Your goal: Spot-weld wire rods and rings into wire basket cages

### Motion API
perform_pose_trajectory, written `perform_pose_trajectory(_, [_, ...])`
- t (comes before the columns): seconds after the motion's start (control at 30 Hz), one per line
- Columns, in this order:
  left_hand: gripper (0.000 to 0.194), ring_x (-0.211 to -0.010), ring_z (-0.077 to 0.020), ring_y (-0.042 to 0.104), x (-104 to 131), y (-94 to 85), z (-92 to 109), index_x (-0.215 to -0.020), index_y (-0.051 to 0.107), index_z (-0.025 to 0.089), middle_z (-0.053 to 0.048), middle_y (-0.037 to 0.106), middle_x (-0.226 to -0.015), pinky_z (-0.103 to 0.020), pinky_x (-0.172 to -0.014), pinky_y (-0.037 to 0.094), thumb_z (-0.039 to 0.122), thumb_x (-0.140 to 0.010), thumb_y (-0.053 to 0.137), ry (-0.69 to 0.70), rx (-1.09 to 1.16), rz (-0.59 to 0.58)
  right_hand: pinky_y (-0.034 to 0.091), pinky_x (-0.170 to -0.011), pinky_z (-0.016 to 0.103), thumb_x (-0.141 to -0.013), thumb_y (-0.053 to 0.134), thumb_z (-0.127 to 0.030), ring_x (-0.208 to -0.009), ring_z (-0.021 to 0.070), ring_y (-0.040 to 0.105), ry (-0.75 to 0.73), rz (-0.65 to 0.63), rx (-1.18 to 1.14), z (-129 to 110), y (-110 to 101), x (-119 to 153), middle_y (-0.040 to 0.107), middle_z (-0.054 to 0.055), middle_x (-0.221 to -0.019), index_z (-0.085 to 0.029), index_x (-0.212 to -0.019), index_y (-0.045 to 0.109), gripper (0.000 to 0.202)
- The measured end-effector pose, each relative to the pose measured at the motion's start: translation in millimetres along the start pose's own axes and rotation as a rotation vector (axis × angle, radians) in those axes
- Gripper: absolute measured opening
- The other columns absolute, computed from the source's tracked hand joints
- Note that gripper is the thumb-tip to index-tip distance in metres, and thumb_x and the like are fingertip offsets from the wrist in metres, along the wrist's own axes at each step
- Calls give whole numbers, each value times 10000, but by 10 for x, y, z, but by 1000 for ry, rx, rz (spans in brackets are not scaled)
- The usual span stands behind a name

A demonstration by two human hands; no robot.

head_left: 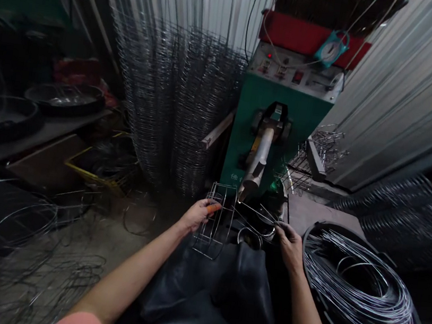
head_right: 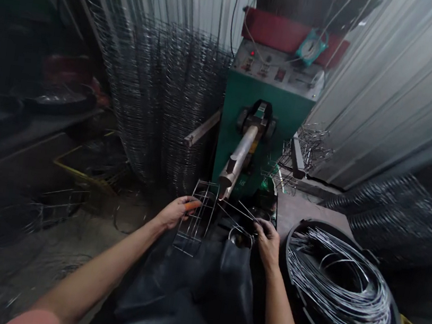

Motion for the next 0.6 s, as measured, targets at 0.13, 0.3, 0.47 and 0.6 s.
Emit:
perform_pose_trajectory(0.13, [401, -546, -48, 406, -1, 49, -41, -783, 592, 157, 27, 514, -689, -161, -445, 234, 404, -513, 756, -20, 42, -17, 464, -802, 368, -738, 595, -464, -852, 226, 592, -45, -25, -2, 50, 28, -18, 654, 49, -854, -210, -850, 672, 288])
perform_pose_trajectory(0.3, [430, -536, -40, 400, 17, 56, -70, -784, 585, 158, 32, 511, -692, -153, -430, 225, 395, -481, 778, -54, 79, 4, 462, -783, 353, -747, 590, -446, -836, 217, 576, -86, -54, 12, 58, 105, -76, 632, 39, -826, -219, -807, 668, 248])
perform_pose_trajectory(0.47, [421, -508, -38, 364, 60, 57, -65, -771, 590, 151, 46, 472, -630, -156, -408, 193, 394, -483, 776, -27, 88, -3, 459, -779, 344, -749, 589, -432, -824, 209, 576, -83, -74, -11, 83, 186, -106, 630, 37, -826, -215, -803, 663, 236])
perform_pose_trajectory(0.6, [430, -527, -39, 382, 110, 59, -71, -797, 595, 155, 42, 481, -653, -152, -417, 217, 400, -493, 775, -36, 86, -11, 456, -786, 348, -743, 594, -436, -829, 210, 577, -73, -64, -20, 82, 149, -107, 630, 34, -827, -220, -804, 660, 234])
Point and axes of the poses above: each hand's wrist, its own x-axis away from the middle knuckle, its own y-axis out of the palm, z = x × y, the point moved 9 cm from there along -x, towards the middle knuckle
